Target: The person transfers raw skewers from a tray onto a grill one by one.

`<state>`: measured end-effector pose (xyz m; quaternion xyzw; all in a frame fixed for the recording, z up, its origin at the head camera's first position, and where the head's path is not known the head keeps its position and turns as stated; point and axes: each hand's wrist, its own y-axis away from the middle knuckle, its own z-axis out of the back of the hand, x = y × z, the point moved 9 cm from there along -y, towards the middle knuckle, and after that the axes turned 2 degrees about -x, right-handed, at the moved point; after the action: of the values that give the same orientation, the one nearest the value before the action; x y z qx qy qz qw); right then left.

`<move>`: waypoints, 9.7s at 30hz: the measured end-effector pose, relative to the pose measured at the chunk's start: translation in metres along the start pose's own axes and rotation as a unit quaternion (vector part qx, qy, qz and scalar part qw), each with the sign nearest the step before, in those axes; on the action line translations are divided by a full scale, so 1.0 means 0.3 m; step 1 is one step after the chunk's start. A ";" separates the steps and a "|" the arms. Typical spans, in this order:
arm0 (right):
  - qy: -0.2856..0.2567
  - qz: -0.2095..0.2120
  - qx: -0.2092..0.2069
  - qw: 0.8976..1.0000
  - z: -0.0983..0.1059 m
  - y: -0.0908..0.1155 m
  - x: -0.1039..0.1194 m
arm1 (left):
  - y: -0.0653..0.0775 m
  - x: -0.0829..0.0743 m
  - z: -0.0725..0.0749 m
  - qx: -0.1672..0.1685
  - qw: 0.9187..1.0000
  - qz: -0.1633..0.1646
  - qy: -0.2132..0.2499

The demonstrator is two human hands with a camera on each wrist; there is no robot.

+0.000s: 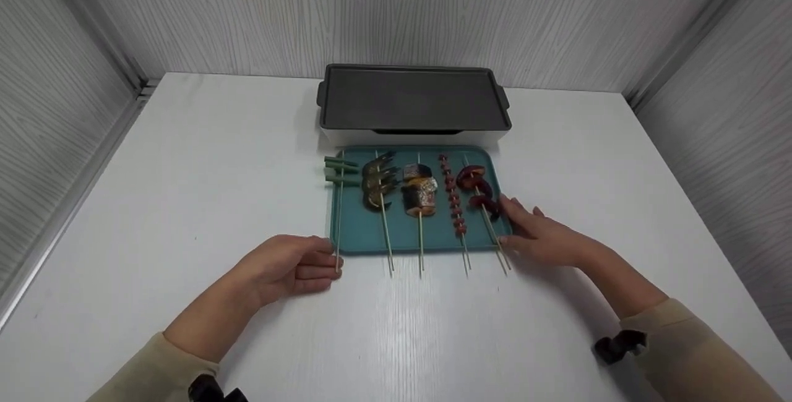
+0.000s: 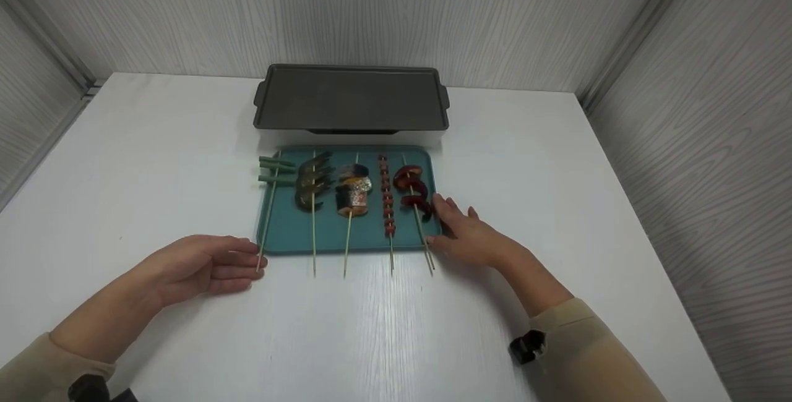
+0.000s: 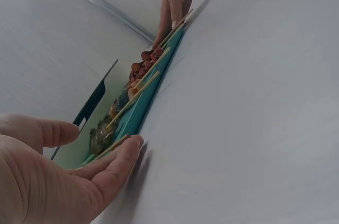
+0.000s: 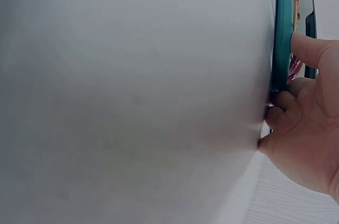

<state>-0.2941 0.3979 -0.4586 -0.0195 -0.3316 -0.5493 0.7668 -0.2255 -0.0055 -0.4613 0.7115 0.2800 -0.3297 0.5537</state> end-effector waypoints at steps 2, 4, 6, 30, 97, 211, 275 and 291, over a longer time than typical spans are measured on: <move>-0.004 0.009 -0.002 1.000 0.002 0.000 0.003 | -0.007 0.008 -0.007 0.008 1.000 0.005 0.010; -0.007 0.016 -0.003 1.000 0.003 0.000 0.007 | -0.013 0.015 -0.007 0.009 1.000 0.010 0.019; -0.007 0.021 -0.003 1.000 0.003 -0.001 0.009 | -0.017 0.018 -0.005 0.008 0.999 0.012 0.029; -0.007 0.004 -0.003 1.000 0.002 0.001 0.003 | 0.015 -0.010 0.035 -0.019 0.999 -0.013 0.024; -0.002 0.002 0.002 1.000 -0.004 -0.001 -0.001 | -0.270 -0.435 0.015 -0.036 0.996 -0.084 0.018; -0.019 0.005 0.000 1.000 0.005 0.000 0.002 | -0.104 0.037 -0.275 0.096 0.994 0.014 0.040; -0.007 0.014 -0.001 1.000 -0.002 -0.009 -0.007 | -0.059 -0.022 -0.241 0.078 0.996 -0.017 0.042; -0.008 0.007 -0.001 1.000 -0.004 -0.002 0.001 | -0.012 -0.054 -0.260 0.099 0.994 -0.036 0.005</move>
<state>-0.2941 0.3970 -0.4597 -0.0275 -0.3369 -0.5440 0.7680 -0.2260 0.0706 -0.4377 0.7540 0.2741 -0.3718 0.4671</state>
